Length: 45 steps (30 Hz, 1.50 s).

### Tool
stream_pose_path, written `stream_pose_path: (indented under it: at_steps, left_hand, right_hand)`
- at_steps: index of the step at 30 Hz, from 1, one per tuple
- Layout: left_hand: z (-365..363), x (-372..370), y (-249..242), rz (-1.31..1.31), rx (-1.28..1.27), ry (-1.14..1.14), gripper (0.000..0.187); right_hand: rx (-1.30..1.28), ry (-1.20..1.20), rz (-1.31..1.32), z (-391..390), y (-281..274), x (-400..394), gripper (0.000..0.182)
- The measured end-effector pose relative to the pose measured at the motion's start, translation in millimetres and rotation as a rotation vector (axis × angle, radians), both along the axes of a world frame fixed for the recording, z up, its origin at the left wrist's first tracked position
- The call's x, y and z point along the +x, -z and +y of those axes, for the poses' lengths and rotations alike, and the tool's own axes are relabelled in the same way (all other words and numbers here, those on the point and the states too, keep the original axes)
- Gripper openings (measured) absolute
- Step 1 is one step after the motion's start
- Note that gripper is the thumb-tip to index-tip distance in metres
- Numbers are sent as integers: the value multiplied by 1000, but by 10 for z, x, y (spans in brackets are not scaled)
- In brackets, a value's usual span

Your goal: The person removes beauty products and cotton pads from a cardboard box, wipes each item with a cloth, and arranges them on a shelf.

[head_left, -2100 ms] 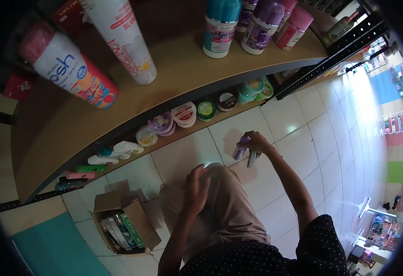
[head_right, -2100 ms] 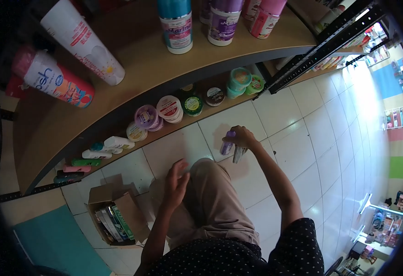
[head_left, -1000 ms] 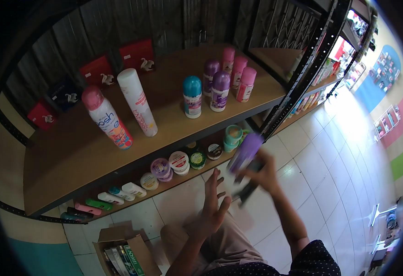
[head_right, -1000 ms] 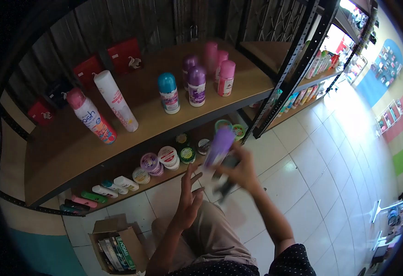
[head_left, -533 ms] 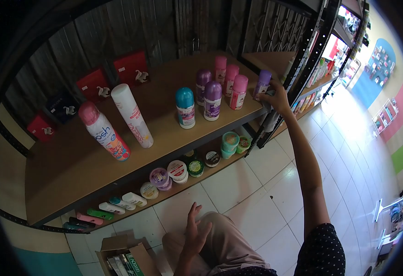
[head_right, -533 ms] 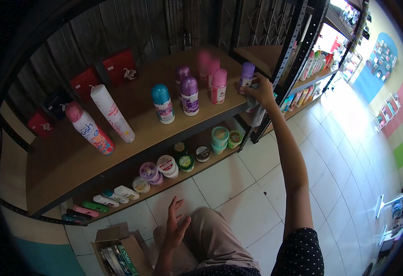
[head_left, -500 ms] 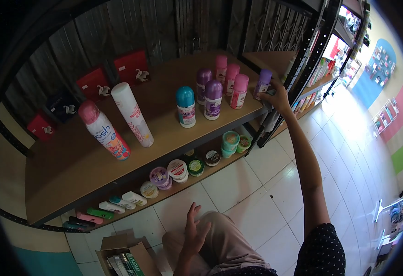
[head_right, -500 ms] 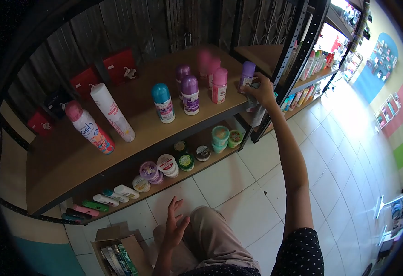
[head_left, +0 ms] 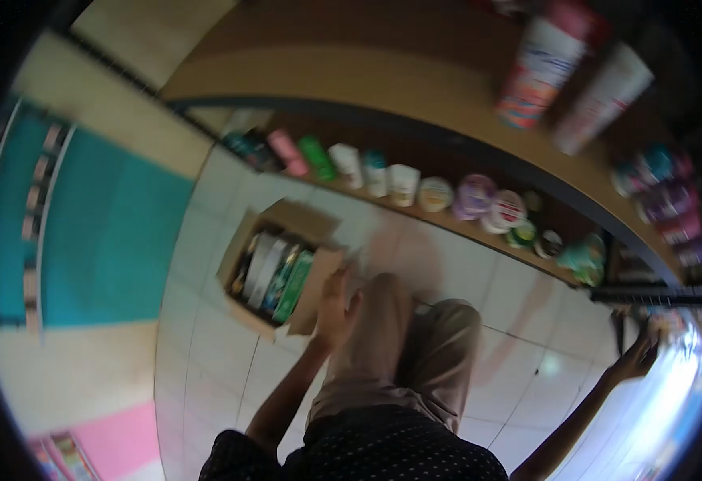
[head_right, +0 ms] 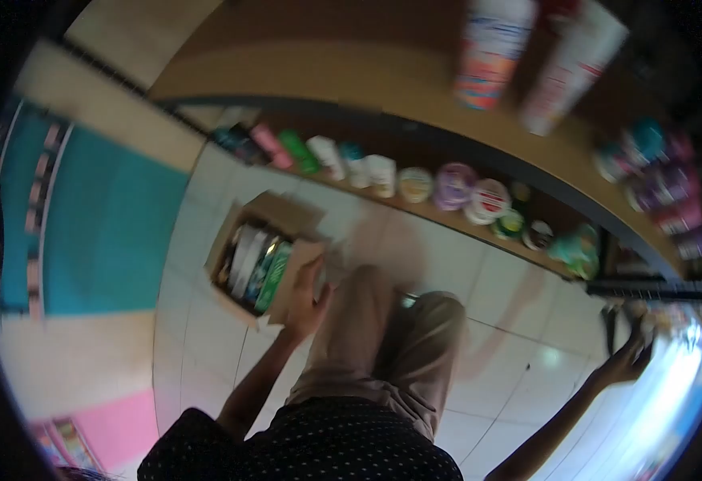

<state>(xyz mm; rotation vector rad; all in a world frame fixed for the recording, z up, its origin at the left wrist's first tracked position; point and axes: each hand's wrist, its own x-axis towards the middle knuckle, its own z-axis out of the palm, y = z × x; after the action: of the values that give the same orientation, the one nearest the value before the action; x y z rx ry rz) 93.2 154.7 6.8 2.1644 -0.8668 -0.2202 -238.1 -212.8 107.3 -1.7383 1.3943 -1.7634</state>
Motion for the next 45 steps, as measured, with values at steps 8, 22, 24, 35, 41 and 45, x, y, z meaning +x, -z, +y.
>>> stream_pose_path:
  at_steps: [8,22,24,35,41,45]
  left_hand:
    - [867,714,474,-72,437,-392,48]
    - [452,1363,376,-296,1072,202,67]
    - [451,1365,391,-258,1098,220,72]
    - [840,894,697,-428,621,-107,68]
    - [1095,72,737,-303,748,-234,68]
    - [1057,205,824,-283,807,-373,71]
  right_hand:
    - [752,-434,117,1599,991,519,24]
    - [778,-521,148,1766,892,716,20]
    - [783,-516,126,1780,856,734,20]
    - [768,-518,98,1789,920,653,18]
    - [890,-553,94,1880,927,758,19]
    - [837,-619,115,1924,877,827,20]
